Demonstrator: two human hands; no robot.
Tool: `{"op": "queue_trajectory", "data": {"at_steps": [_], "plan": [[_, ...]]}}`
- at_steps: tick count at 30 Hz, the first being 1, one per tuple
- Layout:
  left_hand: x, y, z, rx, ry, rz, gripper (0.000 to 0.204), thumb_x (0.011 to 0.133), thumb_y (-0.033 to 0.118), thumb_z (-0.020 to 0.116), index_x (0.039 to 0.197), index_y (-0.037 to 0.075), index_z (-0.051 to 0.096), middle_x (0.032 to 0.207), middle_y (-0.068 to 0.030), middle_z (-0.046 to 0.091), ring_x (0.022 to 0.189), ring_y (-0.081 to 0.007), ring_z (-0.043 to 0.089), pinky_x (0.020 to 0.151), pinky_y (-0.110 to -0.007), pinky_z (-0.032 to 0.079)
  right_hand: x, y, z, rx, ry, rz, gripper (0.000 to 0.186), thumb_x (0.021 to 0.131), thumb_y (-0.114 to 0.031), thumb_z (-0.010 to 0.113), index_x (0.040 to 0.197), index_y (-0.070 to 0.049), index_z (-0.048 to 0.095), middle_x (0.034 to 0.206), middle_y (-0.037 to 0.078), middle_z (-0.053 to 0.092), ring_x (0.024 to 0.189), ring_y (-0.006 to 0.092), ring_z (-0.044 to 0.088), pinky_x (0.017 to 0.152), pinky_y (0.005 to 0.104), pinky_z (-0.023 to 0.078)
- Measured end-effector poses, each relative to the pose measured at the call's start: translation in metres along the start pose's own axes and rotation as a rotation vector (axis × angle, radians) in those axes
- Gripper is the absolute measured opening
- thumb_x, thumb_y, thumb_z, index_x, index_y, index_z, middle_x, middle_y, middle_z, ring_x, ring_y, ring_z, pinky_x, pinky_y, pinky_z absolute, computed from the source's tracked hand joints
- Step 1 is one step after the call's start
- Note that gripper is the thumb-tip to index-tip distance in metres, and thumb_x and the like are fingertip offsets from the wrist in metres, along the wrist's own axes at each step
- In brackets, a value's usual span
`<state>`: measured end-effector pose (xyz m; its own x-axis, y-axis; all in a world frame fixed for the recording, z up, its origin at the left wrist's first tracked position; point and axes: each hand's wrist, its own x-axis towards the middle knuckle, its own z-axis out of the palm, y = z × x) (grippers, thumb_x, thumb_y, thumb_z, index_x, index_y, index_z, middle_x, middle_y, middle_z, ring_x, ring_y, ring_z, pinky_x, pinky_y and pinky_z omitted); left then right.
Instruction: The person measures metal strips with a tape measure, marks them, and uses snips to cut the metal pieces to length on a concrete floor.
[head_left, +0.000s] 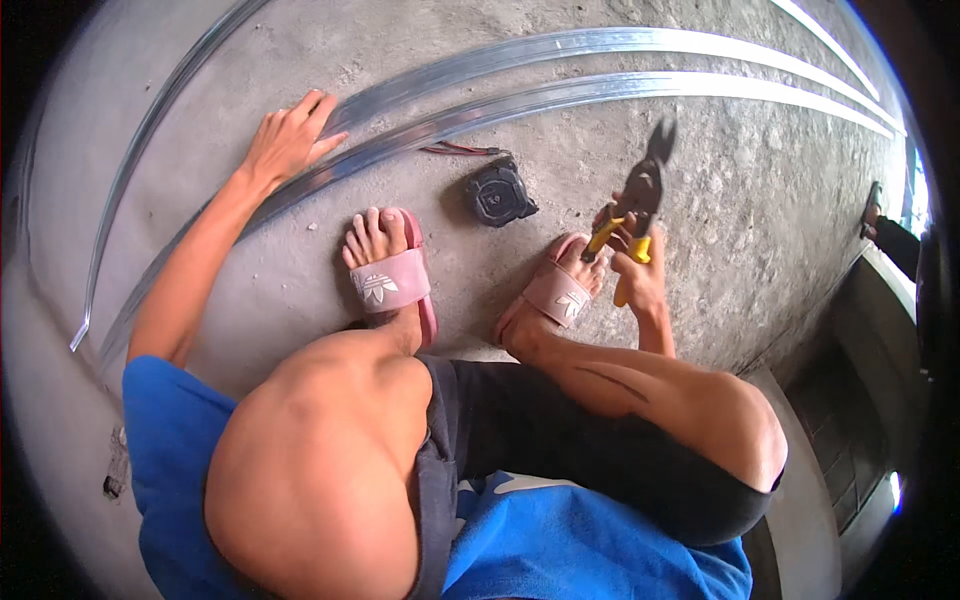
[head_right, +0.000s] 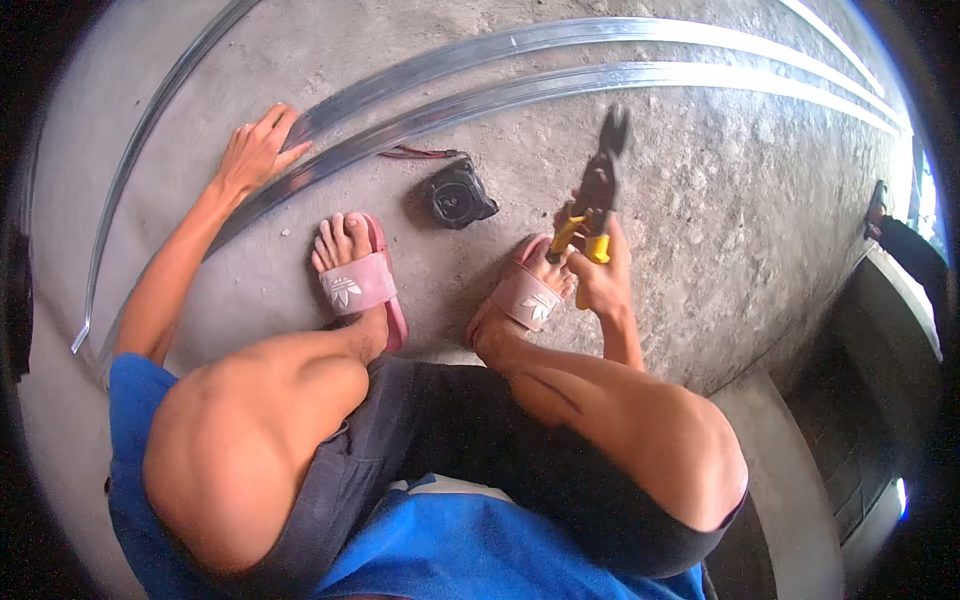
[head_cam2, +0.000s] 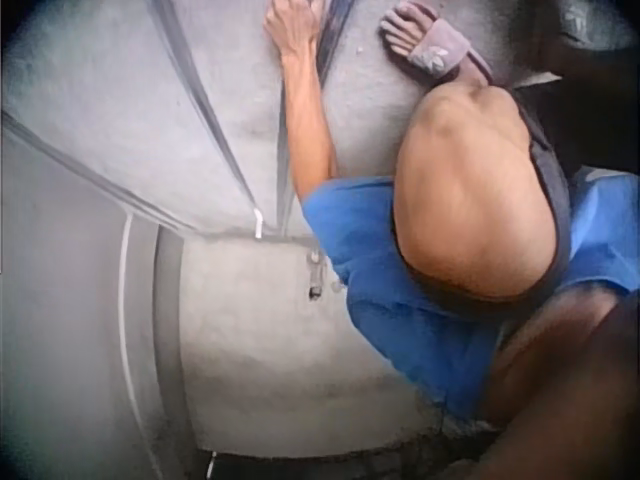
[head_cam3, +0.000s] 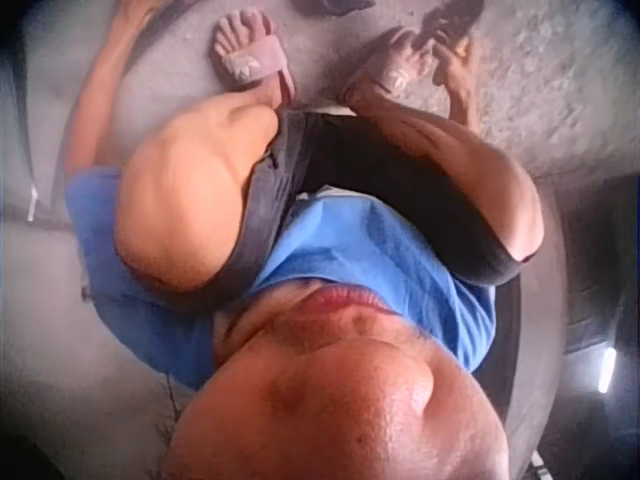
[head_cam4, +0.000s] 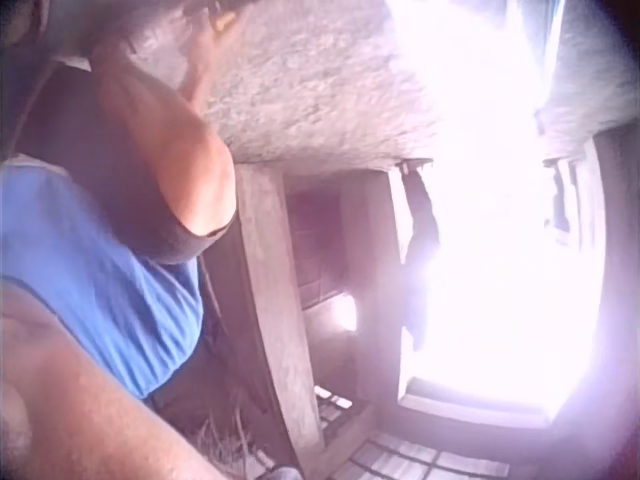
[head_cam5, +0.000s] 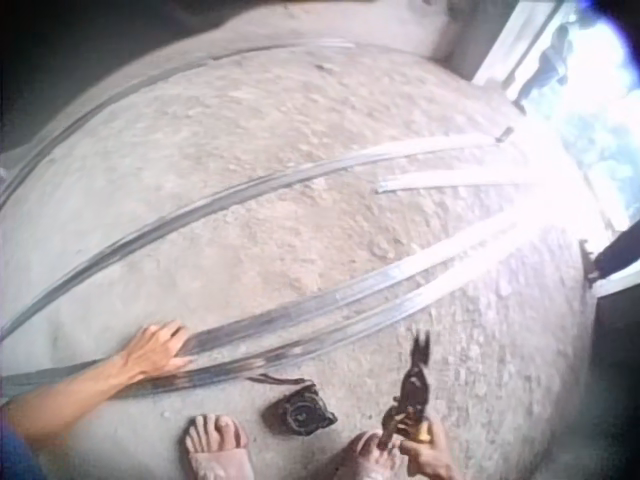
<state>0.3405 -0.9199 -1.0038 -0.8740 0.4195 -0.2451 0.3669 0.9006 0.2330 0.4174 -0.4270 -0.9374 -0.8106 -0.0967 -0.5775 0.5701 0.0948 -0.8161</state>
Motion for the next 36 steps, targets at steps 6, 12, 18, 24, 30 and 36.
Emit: {"op": "queue_trajectory", "data": {"at_steps": [6, 12, 18, 24, 30, 36], "plan": [[-0.006, 0.016, -0.035, -0.251, 0.006, -0.067, 0.045, 0.085, 0.036, 0.075, 0.113, 0.004, 0.057, 0.084, -0.0192, 0.069, 0.077, -0.0375, 0.07, 0.069, -0.044, 0.057, 0.016, 0.003, 0.045, -0.326, -0.144, -0.055, 0.042, 0.07, -0.004, 0.061, 0.112, -0.001, 0.062, 0.09, 0.009, 0.063, 0.085, 0.0191, 0.06, 0.082, 0.033, 0.049], [-0.006, 0.049, -0.095, -0.464, 0.039, -0.087, 0.041, 0.081, 0.03, 0.079, 0.101, 0.004, 0.056, 0.072, -0.0162, 0.062, 0.067, -0.034, 0.065, 0.064, -0.042, 0.051, 0.022, -0.002, 0.059, -0.534, -0.24, -0.151, 0.04, 0.066, -0.007, 0.063, 0.105, -0.004, 0.057, 0.088, 0.016, 0.064, 0.087, 0.0373, 0.064, 0.082, 0.0422, 0.049], [-0.001, 0.082, -0.123, -0.529, 0.014, -0.05, 0.043, 0.08, 0.032, 0.079, 0.098, 0.001, 0.055, 0.067, -0.0184, 0.059, 0.063, -0.0369, 0.062, 0.061, -0.042, 0.048, 0.035, 0.002, 0.066, -0.549, -0.153, -0.369, 0.055, 0.062, -0.001, 0.055, 0.117, 0.0, 0.058, 0.095, 0.01, 0.061, 0.09, 0.0221, 0.061, 0.088, 0.0339, 0.048], [0.004, 0.1, -0.144, -0.561, 0.045, -0.049, 0.038, 0.081, 0.025, 0.078, 0.096, 0.001, 0.053, 0.067, -0.019, 0.059, 0.062, -0.038, 0.062, 0.06, -0.041, 0.049, 0.022, -0.002, 0.049, -0.511, -0.092, -0.355, 0.041, 0.062, -0.006, 0.061, 0.103, -0.005, 0.055, 0.089, 0.016, 0.06, 0.089, 0.0393, 0.061, 0.082, 0.0441, 0.049], [0.013, 0.119, -0.142, -0.59, 0.04, -0.067, 0.036, 0.082, 0.024, 0.077, 0.096, 0.001, 0.052, 0.067, -0.0194, 0.06, 0.064, -0.0396, 0.065, 0.059, -0.042, 0.05, 0.018, -0.001, 0.039, -0.511, -0.005, -0.363, 0.054, 0.063, -0.007, 0.061, 0.116, -0.001, 0.053, 0.094, 0.017, 0.062, 0.09, 0.0415, 0.061, 0.082, 0.0439, 0.049], [0.004, 0.132, -0.14, -0.516, 0.044, -0.088, 0.039, 0.081, 0.023, 0.079, 0.099, 0.001, 0.053, 0.069, -0.02, 0.063, 0.066, -0.0412, 0.067, 0.059, -0.044, 0.051, 0.028, 0.008, 0.03, -0.59, 0.018, -0.372, 0.066, 0.061, -0.007, 0.062, 0.126, -0.001, 0.053, 0.099, 0.016, 0.064, 0.09, 0.0383, 0.062, 0.085, 0.0416, 0.049]]}}
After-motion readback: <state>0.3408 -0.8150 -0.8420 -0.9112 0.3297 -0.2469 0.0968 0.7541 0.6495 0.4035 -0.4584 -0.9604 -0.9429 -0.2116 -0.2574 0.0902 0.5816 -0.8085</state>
